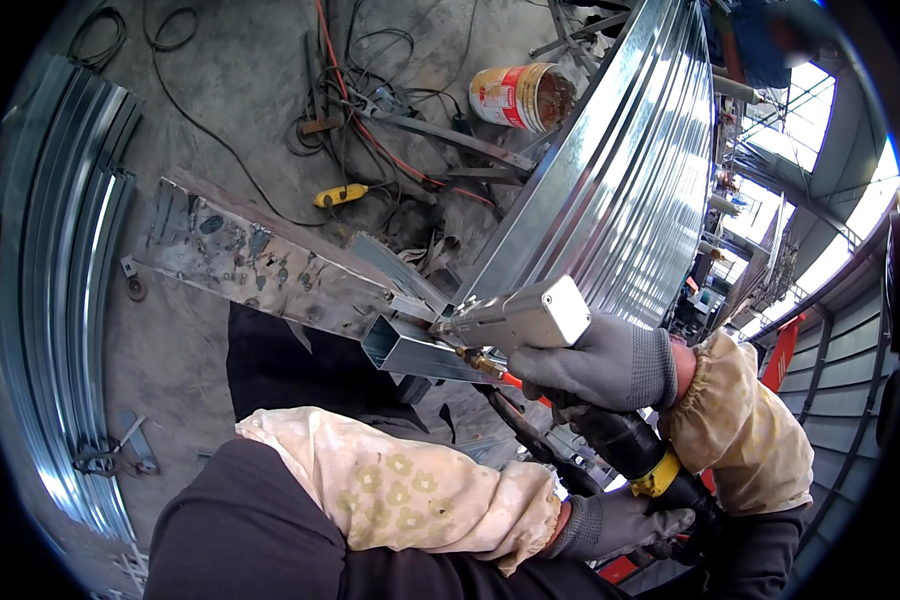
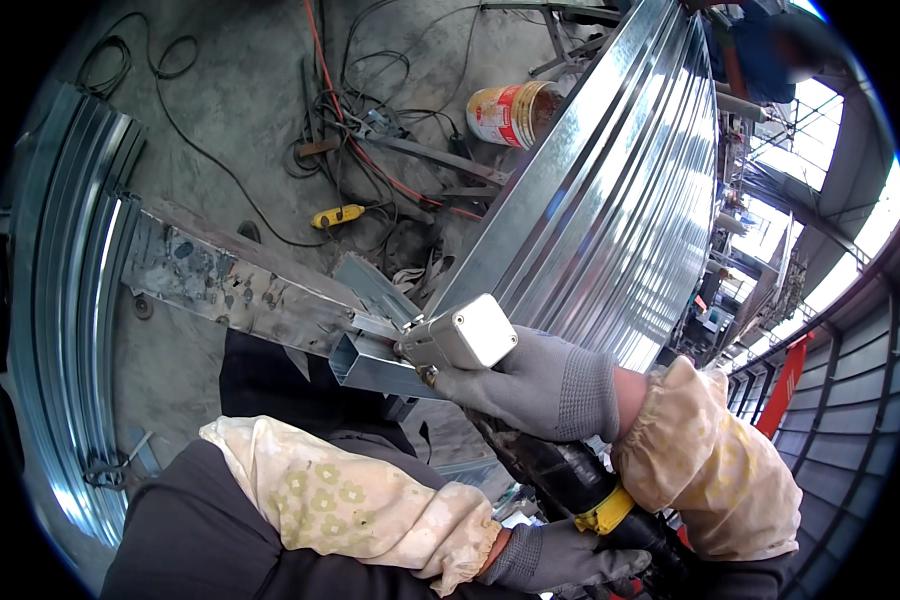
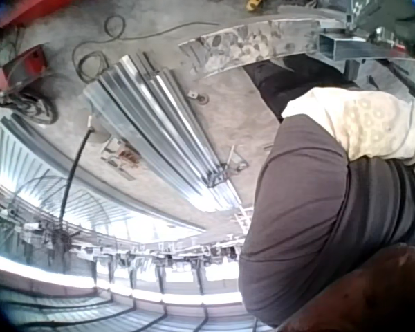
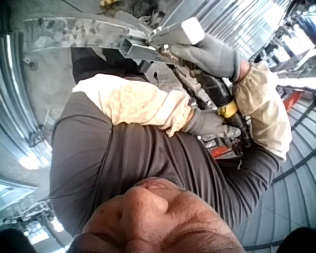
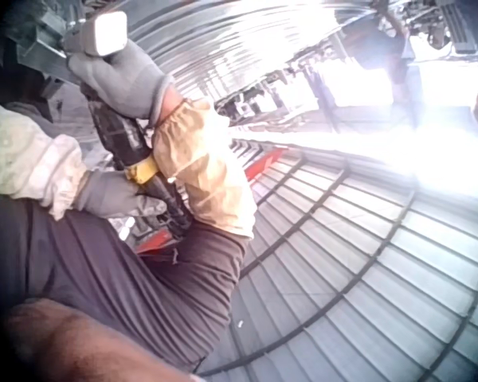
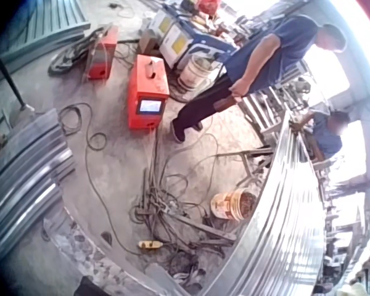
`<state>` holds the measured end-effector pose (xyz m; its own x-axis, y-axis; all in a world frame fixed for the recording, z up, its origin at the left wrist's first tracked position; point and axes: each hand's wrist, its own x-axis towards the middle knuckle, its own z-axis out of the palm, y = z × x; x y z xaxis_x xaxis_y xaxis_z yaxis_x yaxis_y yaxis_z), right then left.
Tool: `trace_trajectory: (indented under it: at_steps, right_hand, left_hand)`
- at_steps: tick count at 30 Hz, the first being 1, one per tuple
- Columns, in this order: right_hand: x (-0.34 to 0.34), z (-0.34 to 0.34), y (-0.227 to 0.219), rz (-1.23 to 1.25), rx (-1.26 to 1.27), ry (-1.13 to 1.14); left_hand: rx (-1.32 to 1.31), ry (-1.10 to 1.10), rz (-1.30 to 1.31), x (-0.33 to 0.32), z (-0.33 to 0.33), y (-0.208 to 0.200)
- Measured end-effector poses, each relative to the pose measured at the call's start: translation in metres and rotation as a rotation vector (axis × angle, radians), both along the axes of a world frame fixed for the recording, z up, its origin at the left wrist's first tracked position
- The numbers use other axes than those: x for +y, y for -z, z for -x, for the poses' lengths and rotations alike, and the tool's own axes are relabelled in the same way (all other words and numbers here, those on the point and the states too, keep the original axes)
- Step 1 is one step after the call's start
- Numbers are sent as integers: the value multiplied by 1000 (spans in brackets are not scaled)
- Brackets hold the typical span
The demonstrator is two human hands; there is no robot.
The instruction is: The person welds metal bars onto a large curved metal frame using a handheld welding gun. They repeatedly position bars, weld them in place, and adjust the frame while working in a workshop with other workers nearby.
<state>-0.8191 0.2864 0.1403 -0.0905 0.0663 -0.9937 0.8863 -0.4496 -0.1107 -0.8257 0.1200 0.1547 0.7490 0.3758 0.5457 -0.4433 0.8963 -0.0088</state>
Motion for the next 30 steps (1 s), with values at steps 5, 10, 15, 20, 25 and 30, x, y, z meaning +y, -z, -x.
trace_trajectory:
  at_steps: [5,10,15,20,25,30]
  right_hand:
    - [11,15,6,95,-89,3]
    - [-1,0,6,53,-47,8]
    - [9,12,4,119,-101,8]
    - [8,10,4,85,-38,-28]
    - [11,11,3,85,-37,-74]
    - [9,10,2,93,-62,-27]
  left_hand:
    - [284,-790,-195,-31,-56,-19]
    - [185,-556,-84,-8,-6,0]
    - [-57,33,189,-11,-18,-15]
    - [112,-220,127,-7,-4,-9]
    - [67,-152,195,-10,-7,-14]
    - [88,-12,152,-5,-8,-17]
